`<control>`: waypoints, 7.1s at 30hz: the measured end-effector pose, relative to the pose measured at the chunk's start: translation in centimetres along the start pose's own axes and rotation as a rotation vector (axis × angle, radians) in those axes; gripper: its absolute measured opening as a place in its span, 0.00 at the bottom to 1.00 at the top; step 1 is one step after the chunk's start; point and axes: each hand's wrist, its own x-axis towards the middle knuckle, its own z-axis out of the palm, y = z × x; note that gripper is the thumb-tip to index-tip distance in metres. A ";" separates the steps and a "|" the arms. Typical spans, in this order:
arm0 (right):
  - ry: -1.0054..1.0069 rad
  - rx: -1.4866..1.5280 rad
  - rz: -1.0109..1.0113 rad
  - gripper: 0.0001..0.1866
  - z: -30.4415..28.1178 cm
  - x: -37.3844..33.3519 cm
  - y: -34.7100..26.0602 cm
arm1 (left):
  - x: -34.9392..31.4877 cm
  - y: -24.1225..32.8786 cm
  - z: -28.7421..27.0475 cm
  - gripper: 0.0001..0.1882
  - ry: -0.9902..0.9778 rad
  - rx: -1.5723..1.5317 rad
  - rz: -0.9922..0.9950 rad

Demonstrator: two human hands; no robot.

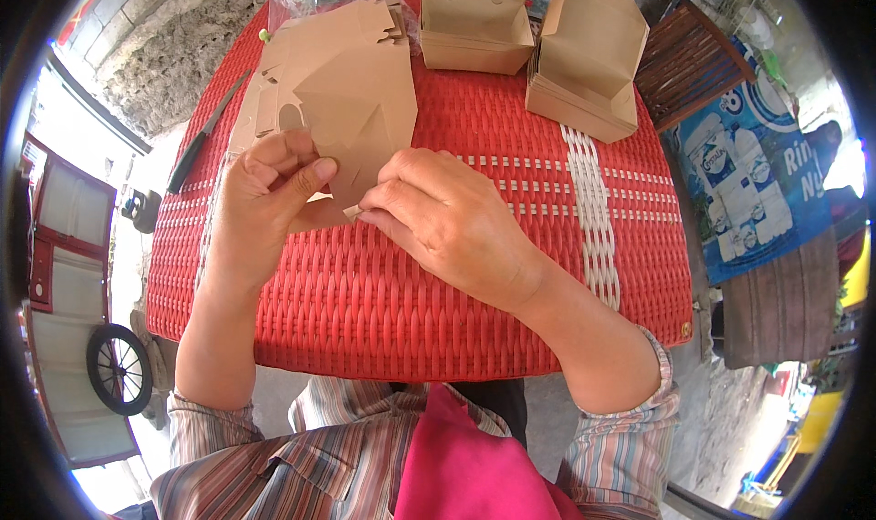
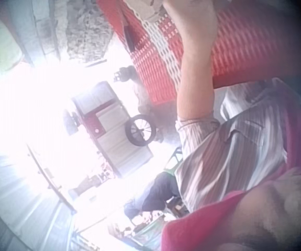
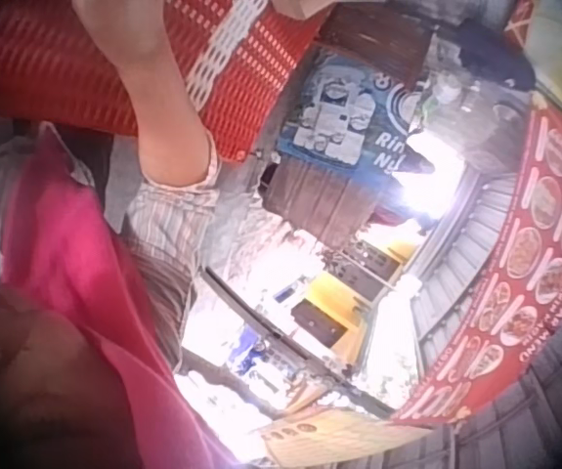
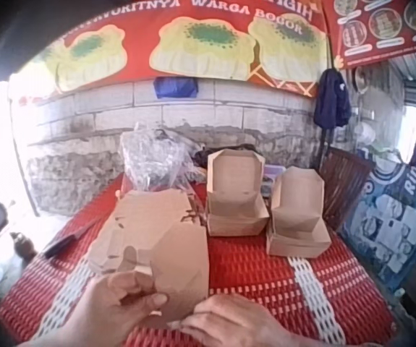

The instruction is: The person assembles flat cardboard takeout containers by hand. They fold the pre-cut cardboard pieces along the scored lines, tuck the flaps into slots, and secure the tabs to form the box shape. The person repeats this process for multiple units, stacking the finished boxes on the table.

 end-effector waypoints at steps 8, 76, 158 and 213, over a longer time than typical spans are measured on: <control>0.155 0.035 0.201 0.07 0.1 0.0 -0.5 | 0.0 -1.1 0.4 0.05 -0.001 -0.185 0.000; 0.098 -0.208 -0.191 0.30 -2.7 0.0 0.9 | -0.3 -0.4 -0.1 0.06 -0.172 0.381 0.363; 0.453 0.841 0.849 0.41 1.8 -2.2 3.0 | 1.6 -6.7 2.4 0.14 -0.242 0.507 0.659; 0.212 0.147 0.679 0.03 3.1 1.8 2.0 | 4.6 -8.7 -0.4 0.08 0.130 0.135 0.284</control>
